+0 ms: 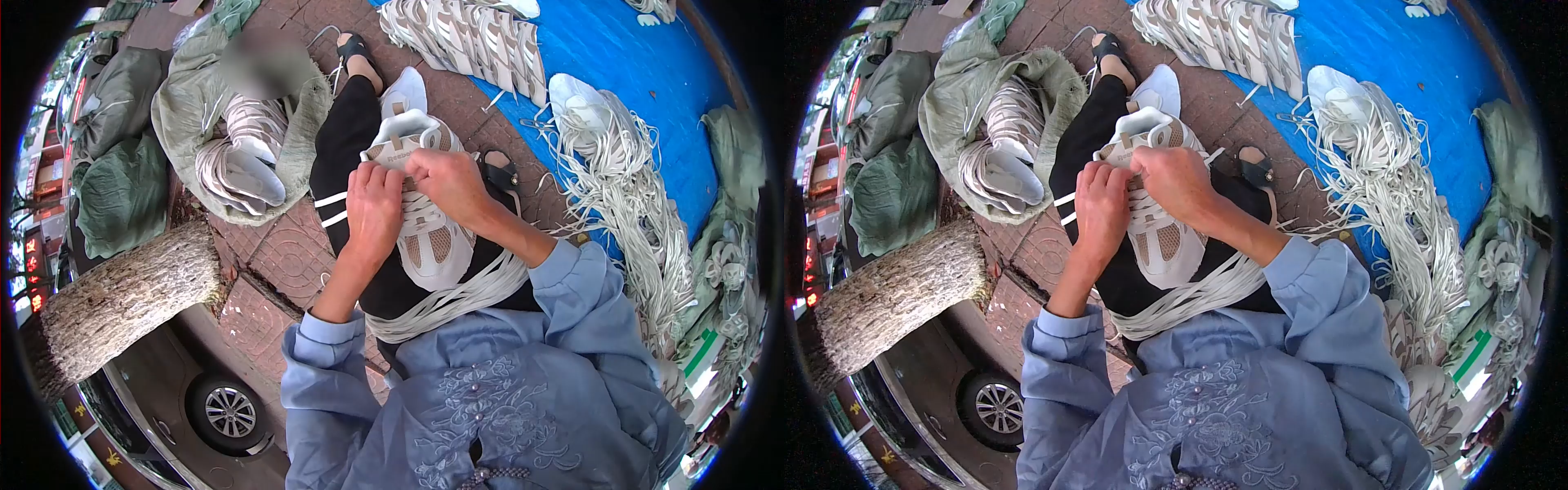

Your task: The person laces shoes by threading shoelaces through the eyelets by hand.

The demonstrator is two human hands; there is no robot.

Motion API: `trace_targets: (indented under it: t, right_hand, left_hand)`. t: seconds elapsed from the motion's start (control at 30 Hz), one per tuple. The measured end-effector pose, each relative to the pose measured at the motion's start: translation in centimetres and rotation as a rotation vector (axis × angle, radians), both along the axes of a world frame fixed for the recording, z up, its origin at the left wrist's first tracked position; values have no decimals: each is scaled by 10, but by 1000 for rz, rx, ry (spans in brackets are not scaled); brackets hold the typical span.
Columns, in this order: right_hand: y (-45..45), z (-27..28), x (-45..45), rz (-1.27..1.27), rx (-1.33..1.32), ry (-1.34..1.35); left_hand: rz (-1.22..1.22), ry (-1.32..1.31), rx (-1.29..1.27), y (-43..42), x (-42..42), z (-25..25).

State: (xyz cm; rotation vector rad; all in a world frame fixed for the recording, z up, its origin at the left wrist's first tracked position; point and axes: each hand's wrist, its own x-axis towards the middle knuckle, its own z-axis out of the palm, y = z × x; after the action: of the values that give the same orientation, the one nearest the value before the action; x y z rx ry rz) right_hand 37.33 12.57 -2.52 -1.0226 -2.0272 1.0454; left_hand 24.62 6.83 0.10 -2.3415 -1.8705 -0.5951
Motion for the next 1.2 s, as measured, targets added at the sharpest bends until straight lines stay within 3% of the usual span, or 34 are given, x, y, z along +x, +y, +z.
trace_targets:
  t: [0.17, 0.27, 0.53, 0.7, 0.77, 0.87, 0.97, 1.07, 1.13, 1.17, 1.2]
  right_hand:
    - [-1, 8, 3, -22, 51, -82]
    - [-2, 10, 3, -61, 162, -186]
    - [-6, 8, 10, -65, -40, -124]
    - [-8, 10, 7, -71, 39, -127]
    - [-8, 6, 7, -77, 14, -107]
    - [-7, 3, 3, -96, -144, -39]
    - [-9, 6, 5, -97, -338, 54]
    - [-9, 10, 12, -25, -277, 10]
    - [-11, 15, 15, 5, 0, -102]
    - [-9, 19, 15, 6, 0, -103]
    - [-7, 24, 14, 25, -286, -40]
  left_hand:
    - [-76, -117, -31, 5, -2, 1]
    - [-2, -320, -36, 7, 4, -2]
    - [99, -419, -5, -7, 10, -4]
    - [144, -370, 72, -7, 18, -10]
    - [106, -227, 135, -8, 20, -13]
    - [-15, -137, 178, -6, 21, -15]
    - [17, -174, 148, -6, 21, -15]
    - [76, -216, 146, -9, 22, -13]
    - [94, -274, 135, -13, 21, -11]
    - [103, -327, 110, -18, 21, -10]
    - [102, -326, 108, -21, 21, -9]
